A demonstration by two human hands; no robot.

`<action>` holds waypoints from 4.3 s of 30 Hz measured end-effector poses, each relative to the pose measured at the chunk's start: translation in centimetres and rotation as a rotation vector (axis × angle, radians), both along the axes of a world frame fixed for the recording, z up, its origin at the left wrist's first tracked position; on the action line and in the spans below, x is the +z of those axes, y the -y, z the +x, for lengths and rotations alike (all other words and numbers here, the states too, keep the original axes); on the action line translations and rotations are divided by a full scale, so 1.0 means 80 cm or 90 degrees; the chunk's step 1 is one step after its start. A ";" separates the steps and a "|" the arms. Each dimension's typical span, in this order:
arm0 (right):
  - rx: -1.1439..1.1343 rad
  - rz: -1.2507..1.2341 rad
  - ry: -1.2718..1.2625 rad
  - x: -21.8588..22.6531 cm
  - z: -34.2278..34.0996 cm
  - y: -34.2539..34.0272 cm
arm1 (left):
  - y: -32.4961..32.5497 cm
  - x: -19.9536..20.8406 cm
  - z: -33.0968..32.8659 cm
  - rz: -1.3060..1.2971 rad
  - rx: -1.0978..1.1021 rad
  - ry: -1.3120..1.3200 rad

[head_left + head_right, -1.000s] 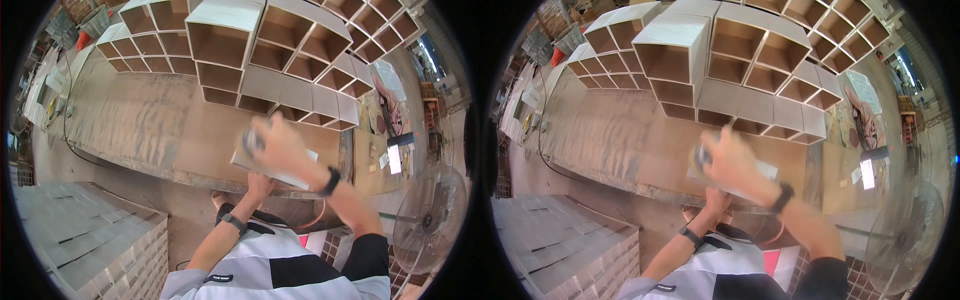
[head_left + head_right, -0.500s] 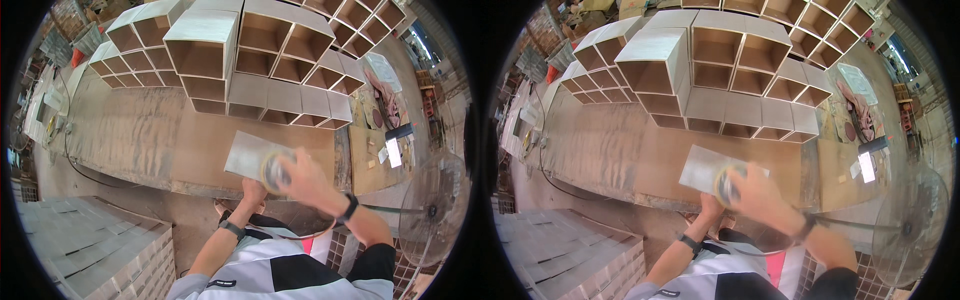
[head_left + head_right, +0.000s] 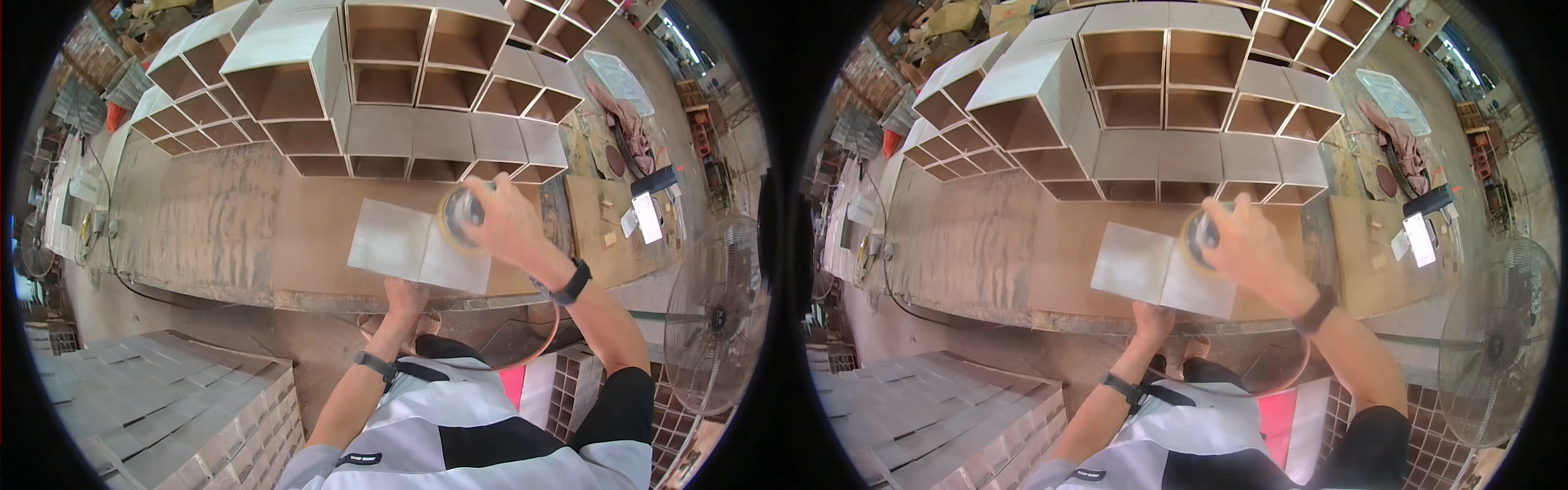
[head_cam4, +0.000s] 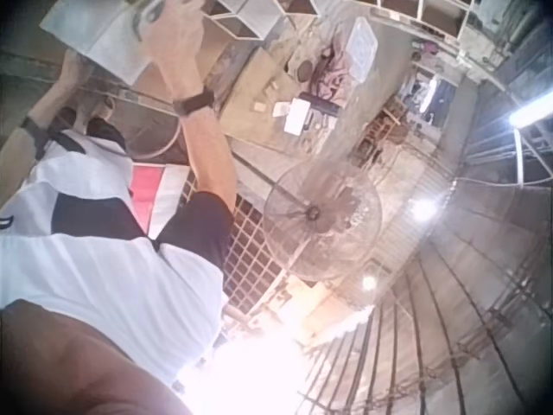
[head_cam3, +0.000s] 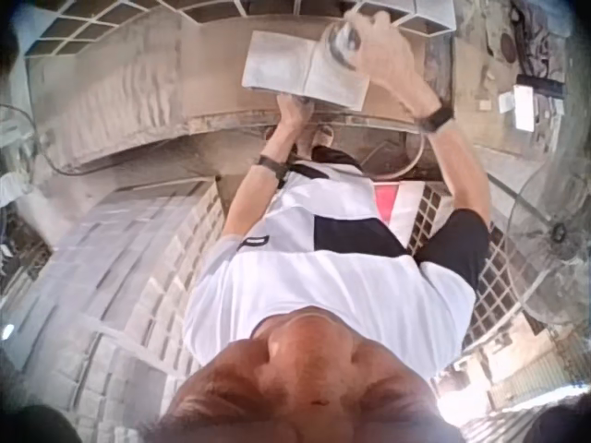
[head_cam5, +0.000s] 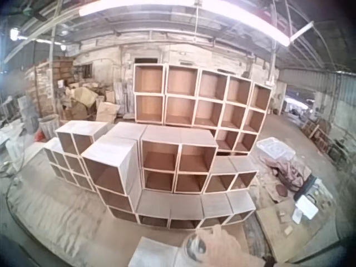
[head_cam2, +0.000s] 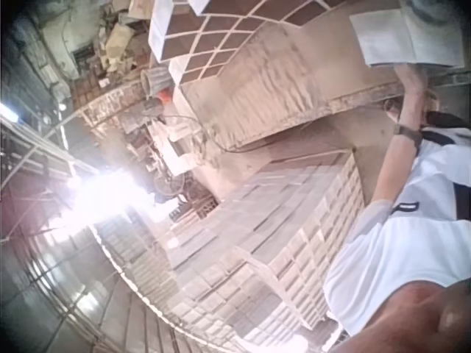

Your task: The person uses a handheld orbital sander to smooth the surfaces of small white wooden boxes. They repeatedly pick up a box, sand its top and side faces, and place it back on a workbench among many similar boxes.

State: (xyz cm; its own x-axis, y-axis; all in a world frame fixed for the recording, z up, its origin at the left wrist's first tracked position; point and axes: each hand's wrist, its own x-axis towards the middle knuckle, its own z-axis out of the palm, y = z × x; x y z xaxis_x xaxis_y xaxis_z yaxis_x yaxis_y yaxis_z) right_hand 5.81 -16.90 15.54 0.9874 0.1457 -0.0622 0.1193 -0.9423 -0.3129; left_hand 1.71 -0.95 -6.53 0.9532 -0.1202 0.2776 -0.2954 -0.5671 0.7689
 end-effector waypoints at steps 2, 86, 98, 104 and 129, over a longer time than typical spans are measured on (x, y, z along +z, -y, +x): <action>0.070 -0.019 0.008 -0.001 -0.019 -0.009 | 0.005 0.004 0.007 -0.159 0.039 0.000; 0.045 -0.011 0.089 -0.025 0.070 -0.089 | -0.009 -0.011 -0.018 -0.064 -0.078 -0.033; 0.053 0.016 0.058 -0.019 0.079 -0.100 | -0.016 0.000 -0.005 -0.060 -0.060 0.044; 0.028 0.025 0.031 -0.011 0.023 -0.052 | -0.017 -0.013 -0.014 -0.003 -0.072 -0.011; 0.136 0.059 0.016 0.000 -0.082 -0.022 | -0.009 0.004 -0.011 -0.224 0.028 -0.038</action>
State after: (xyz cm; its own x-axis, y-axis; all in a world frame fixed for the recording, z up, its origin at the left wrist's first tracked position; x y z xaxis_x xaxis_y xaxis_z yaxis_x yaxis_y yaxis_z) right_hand -0.72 -15.17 15.54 0.9346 0.3554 -0.0139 0.3220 -0.8622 -0.3911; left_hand 0.85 -0.27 -6.19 0.9712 0.0143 0.2378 -0.2248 -0.2760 0.9345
